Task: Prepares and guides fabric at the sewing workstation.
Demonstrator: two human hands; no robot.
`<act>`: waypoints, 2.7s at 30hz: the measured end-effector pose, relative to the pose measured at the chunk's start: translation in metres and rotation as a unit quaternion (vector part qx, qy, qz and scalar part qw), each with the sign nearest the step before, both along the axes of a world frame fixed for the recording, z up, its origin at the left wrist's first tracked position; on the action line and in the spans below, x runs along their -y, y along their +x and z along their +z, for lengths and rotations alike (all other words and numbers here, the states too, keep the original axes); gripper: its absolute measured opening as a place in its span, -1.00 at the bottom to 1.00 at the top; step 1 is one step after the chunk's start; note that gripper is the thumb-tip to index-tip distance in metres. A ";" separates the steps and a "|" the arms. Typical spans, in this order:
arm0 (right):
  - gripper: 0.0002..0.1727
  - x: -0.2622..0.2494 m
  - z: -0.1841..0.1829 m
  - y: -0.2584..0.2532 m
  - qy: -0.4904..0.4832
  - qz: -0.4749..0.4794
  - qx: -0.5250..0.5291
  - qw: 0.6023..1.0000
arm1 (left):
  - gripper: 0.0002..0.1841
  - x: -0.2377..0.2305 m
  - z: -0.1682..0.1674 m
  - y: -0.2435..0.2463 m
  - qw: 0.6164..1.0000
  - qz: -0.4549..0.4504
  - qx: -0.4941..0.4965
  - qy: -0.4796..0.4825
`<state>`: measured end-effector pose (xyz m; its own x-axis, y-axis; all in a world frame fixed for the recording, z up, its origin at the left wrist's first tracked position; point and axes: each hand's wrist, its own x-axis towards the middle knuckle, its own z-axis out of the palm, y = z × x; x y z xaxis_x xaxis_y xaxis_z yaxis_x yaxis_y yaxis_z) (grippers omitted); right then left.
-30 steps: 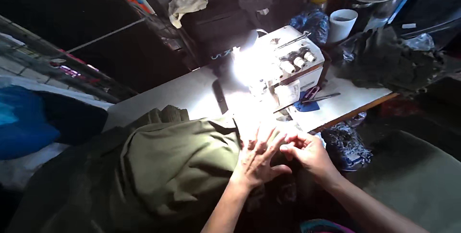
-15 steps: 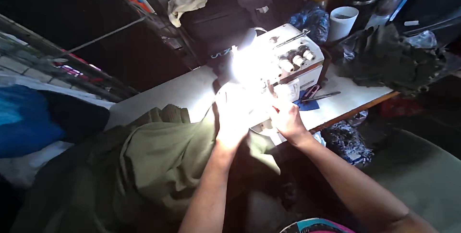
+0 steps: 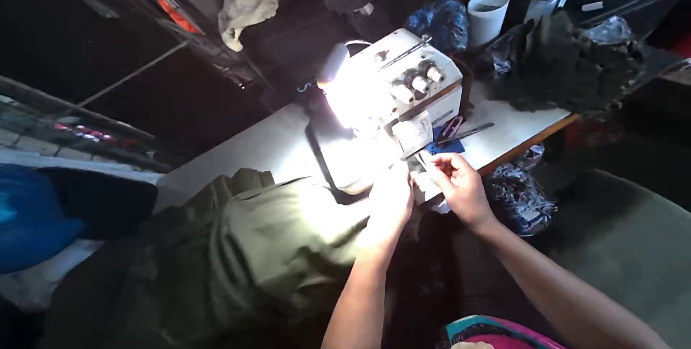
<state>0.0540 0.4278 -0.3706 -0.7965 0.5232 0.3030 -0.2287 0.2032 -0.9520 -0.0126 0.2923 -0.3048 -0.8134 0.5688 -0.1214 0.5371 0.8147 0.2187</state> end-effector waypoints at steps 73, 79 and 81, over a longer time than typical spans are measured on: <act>-0.56 0.062 0.028 -0.033 0.117 0.183 -0.071 0.974 | -0.92 0.110 0.022 -0.055 0.891 -0.125 -0.039 0.434; -0.81 0.036 0.012 -0.023 0.048 0.096 0.007 0.994 | -0.87 0.081 0.035 -0.061 0.922 -0.007 -0.142 0.361; -0.81 0.033 0.011 -0.026 0.049 0.058 0.013 0.997 | -0.84 0.069 0.038 -0.067 0.941 0.044 -0.143 0.303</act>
